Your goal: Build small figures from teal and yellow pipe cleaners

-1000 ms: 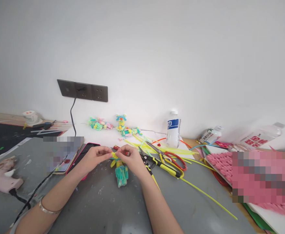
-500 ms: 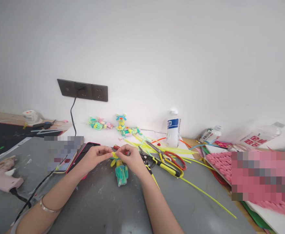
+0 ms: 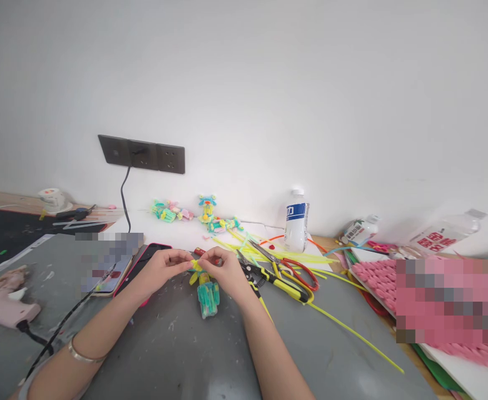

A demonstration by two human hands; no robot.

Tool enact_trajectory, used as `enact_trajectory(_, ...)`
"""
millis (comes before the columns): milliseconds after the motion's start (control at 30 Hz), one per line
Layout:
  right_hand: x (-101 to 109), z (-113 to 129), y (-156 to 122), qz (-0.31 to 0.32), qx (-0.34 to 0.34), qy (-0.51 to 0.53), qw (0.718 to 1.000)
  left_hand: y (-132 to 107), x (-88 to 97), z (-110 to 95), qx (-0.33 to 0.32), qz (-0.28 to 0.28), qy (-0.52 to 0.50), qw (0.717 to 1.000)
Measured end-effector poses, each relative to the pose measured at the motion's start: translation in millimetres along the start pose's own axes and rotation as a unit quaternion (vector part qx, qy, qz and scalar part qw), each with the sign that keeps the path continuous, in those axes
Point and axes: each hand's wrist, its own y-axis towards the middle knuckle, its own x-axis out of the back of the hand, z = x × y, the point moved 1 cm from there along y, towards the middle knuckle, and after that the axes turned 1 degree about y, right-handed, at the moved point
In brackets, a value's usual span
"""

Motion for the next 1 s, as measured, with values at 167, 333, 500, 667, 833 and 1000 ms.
enact_trajectory(167,-0.2,0.2,0.2,0.008,-0.002,0.0,1.0,-0.5,-0.2,0.8,-0.003,-0.005,-0.001,1.0)
enact_trajectory(333,-0.1,0.7,-0.2,0.013,-0.003,0.005,1.0,-1.3,-0.2,-0.9,-0.003,-0.004,0.001,1.0)
enact_trajectory(500,0.2,-1.5,0.1,0.007,0.0,0.009,1.0,-1.3,0.0,-0.9,0.001,-0.006,-0.004,1.0)
enact_trajectory(667,0.2,-0.6,-0.2,0.012,-0.007,0.009,1.0,-1.1,-0.5,-0.7,0.002,-0.007,-0.006,1.0)
enact_trajectory(833,-0.2,1.2,-0.9,0.016,-0.015,0.016,1.0,-1.4,-1.0,-2.8,0.003,-0.007,-0.007,1.0)
enact_trajectory(1000,0.1,-1.0,-0.1,0.016,-0.014,0.012,1.0,-1.0,-0.9,-2.4,0.003,-0.008,-0.003,1.0)
